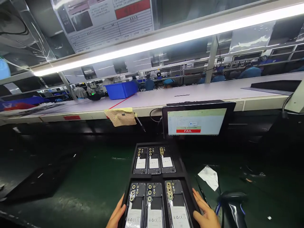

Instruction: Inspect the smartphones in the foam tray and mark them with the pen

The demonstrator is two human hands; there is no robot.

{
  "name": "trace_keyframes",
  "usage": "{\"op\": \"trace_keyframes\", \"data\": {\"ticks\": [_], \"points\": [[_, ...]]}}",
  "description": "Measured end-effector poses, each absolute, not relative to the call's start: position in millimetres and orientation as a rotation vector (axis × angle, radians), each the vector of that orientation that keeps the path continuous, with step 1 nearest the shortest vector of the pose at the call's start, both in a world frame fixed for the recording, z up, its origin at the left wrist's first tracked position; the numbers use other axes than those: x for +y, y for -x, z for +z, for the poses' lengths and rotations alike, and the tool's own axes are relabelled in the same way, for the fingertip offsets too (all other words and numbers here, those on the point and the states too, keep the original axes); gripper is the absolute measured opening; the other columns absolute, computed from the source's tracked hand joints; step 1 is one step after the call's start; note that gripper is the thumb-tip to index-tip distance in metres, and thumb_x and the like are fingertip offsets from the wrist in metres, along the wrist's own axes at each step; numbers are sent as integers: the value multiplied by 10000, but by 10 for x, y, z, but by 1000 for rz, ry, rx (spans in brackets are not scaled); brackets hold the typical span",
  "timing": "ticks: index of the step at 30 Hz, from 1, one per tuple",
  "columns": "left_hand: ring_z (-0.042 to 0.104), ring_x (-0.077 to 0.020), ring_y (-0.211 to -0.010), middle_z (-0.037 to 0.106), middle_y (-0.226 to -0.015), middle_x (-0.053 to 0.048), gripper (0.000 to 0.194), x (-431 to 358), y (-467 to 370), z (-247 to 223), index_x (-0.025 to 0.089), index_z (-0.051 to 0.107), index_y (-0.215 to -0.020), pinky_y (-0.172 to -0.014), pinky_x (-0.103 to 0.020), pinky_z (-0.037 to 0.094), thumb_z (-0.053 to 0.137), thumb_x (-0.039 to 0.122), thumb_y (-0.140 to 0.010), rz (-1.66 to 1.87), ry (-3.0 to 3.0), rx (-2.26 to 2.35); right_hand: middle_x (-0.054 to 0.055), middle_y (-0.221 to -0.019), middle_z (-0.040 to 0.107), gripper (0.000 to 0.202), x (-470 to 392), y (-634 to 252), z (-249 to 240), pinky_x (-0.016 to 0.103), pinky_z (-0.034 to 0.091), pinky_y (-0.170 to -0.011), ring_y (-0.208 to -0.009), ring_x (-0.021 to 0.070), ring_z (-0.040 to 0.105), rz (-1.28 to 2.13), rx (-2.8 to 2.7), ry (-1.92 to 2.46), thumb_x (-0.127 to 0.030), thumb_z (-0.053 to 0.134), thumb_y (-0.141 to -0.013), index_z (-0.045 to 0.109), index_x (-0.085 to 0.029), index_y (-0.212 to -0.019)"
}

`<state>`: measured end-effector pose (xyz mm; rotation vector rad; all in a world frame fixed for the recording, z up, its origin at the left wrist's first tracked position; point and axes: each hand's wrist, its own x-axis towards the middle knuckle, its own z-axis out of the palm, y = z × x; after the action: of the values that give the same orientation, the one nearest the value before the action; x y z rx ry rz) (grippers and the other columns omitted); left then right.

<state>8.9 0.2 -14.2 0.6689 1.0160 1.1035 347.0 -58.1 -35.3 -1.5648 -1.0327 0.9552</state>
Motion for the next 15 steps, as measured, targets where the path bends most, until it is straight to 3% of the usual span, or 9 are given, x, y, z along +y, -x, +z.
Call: {"op": "trace_keyframes", "data": {"ticks": [4, 10, 15], "points": [[327, -263, -1255, 510, -1268, -8, 551, -87, -73, -326, 260, 605, -1069, -1070, -367, 215, 728, 442, -564, 1112, -597, 956, 57, -1326, 416, 516, -814, -3469, -353, 331, 278, -1023, -1251, 252, 313, 987, -957, 1564, -200, 506, -608, 595, -116, -1110], [294, -242, -1272, 438, -1330, 2, 601, -175, -87, -512, 260, 533, -1160, -1070, -346, 225, 674, 478, -618, 1099, -682, 1049, 60, -1282, 468, 551, -843, -3520, -243, 365, 224, -1045, -1242, 288, 330, 1021, -838, 1612, -223, 553, -510, 642, -116, -1043], [279, -239, -1279, 432, -1335, -20, 668, -153, -158, -582, 236, 496, -1198, -1068, -336, 229, 631, 550, -624, 1093, -769, 1180, 37, -1283, 474, 507, -792, -3604, -106, 341, 164, -1071, -1244, 255, 343, 1066, -747, 1576, -225, 600, -504, 661, -171, -1004]]}}
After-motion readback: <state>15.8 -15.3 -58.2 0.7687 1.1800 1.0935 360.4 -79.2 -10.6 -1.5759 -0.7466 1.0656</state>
